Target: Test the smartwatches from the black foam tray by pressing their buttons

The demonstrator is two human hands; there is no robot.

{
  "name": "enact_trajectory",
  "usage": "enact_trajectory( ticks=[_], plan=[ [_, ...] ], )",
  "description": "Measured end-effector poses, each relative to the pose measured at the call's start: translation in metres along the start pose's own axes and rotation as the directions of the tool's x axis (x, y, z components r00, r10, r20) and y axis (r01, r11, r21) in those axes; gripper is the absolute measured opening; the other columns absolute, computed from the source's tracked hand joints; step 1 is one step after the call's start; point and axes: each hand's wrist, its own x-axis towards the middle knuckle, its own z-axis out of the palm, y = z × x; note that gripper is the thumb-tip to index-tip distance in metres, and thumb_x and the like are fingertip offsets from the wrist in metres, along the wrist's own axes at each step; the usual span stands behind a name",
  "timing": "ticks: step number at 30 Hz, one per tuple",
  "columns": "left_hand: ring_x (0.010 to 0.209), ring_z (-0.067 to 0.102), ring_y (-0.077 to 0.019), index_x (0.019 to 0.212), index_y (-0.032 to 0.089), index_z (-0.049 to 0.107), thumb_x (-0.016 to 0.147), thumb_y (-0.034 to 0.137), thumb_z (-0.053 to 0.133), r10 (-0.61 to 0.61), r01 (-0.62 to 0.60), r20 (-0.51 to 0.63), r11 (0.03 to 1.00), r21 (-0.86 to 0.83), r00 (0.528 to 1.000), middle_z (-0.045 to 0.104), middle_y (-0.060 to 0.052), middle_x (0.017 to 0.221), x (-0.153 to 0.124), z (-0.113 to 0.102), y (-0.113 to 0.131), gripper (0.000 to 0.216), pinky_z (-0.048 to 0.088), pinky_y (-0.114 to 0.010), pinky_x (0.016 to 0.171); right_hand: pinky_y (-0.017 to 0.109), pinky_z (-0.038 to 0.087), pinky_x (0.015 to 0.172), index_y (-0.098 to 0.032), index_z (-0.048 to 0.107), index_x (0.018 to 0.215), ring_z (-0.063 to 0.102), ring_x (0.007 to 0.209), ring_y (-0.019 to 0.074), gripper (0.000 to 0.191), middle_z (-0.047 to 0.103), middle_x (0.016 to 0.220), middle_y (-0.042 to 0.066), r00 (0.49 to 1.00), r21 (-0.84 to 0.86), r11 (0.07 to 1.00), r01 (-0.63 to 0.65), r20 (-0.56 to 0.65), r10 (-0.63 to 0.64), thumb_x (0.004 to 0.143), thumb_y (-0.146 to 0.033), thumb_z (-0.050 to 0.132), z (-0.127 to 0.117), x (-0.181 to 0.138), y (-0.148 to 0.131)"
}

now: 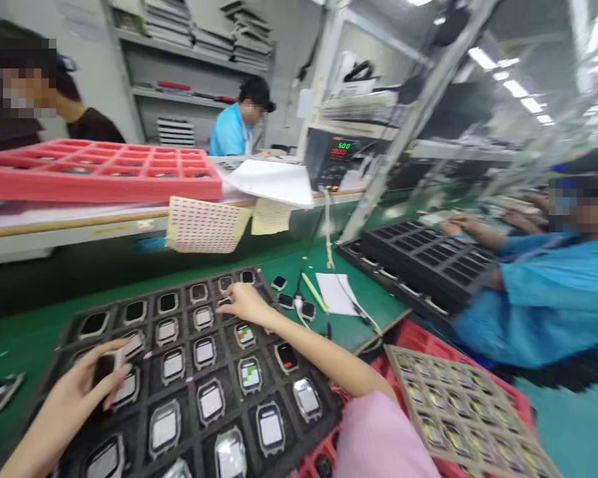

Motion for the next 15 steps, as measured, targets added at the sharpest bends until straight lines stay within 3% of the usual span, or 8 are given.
enact_trajectory(
  ticks=[3, 5, 8, 11, 15],
  plan=[
    [0.051, 0.048, -0.0184, 0.114, 0.022, 0.049, 0.065, 0.061, 0.063, -0.040, 0.040, 0.002, 0.999, -0.006, 0.999, 0.048, 0.006, 0.049, 0.009, -0.007, -0.018, 0.064, 0.043, -0.028, 0.054, 0.023, 0.038, 0.063, -0.014, 0.059, 0.062, 0.052, 0.072, 0.0163, 0.037, 0.053, 0.063, -0.002, 0.995, 0.004, 0.999, 0.053, -0.088, -0.052, 0.056, -0.040, 0.085, 0.004, -0.007, -0.014],
    [0.048, 0.046, -0.0178, 0.114, 0.021, 0.050, 0.062, 0.062, 0.065, -0.042, 0.042, 0.000, 0.999, -0.014, 0.999, 0.049, 0.006, 0.049, 0.018, -0.008, -0.019, 0.067, 0.043, -0.028, 0.050, 0.024, 0.042, 0.065, -0.015, 0.059, 0.077, 0.057, 0.077, 0.0169, 0.041, 0.061, 0.080, 0.002, 0.994, 0.064, 0.995, 0.077, -0.084, -0.071, 0.065, -0.050, 0.077, 0.008, -0.006, -0.022],
    [0.042, 0.040, -0.0138, 0.114, 0.022, 0.051, 0.066, 0.058, 0.063, 0.017, -0.017, -0.013, 1.000, -0.008, 1.000, 0.047, 0.007, 0.049, 0.027, -0.001, -0.003, 0.061, 0.037, -0.024, 0.042, 0.022, 0.045, 0.051, -0.019, 0.050, 0.091, 0.061, 0.061, 0.0149, 0.043, 0.065, 0.087, 0.004, 0.999, 0.224, 0.974, 0.032, 0.032, -0.040, 0.077, -0.057, 0.064, 0.017, 0.000, -0.030],
    [0.039, 0.041, -0.0124, 0.111, 0.020, 0.050, 0.067, 0.051, 0.066, 0.084, -0.084, 0.017, 0.996, 0.032, 0.996, 0.048, 0.007, 0.050, 0.035, 0.011, 0.020, 0.057, 0.036, -0.023, 0.040, 0.017, 0.038, 0.036, -0.018, 0.047, 0.100, 0.055, 0.043, 0.0103, 0.042, 0.067, 0.085, 0.007, 0.986, 0.343, 0.937, -0.062, 0.167, 0.004, 0.080, -0.050, 0.066, 0.025, 0.005, -0.031],
    [0.044, 0.047, -0.0124, 0.115, 0.017, 0.047, 0.074, 0.043, 0.063, 0.168, -0.167, 0.013, 0.984, -0.066, 0.986, 0.053, 0.005, 0.057, 0.041, 0.029, 0.033, 0.052, 0.041, -0.023, 0.044, 0.020, 0.047, 0.047, -0.018, 0.043, 0.120, 0.063, 0.062, 0.0150, 0.051, 0.065, 0.097, 0.011, 0.953, 0.452, 0.879, -0.153, 0.303, 0.010, 0.083, -0.043, 0.066, 0.031, 0.007, -0.024]
  ],
)
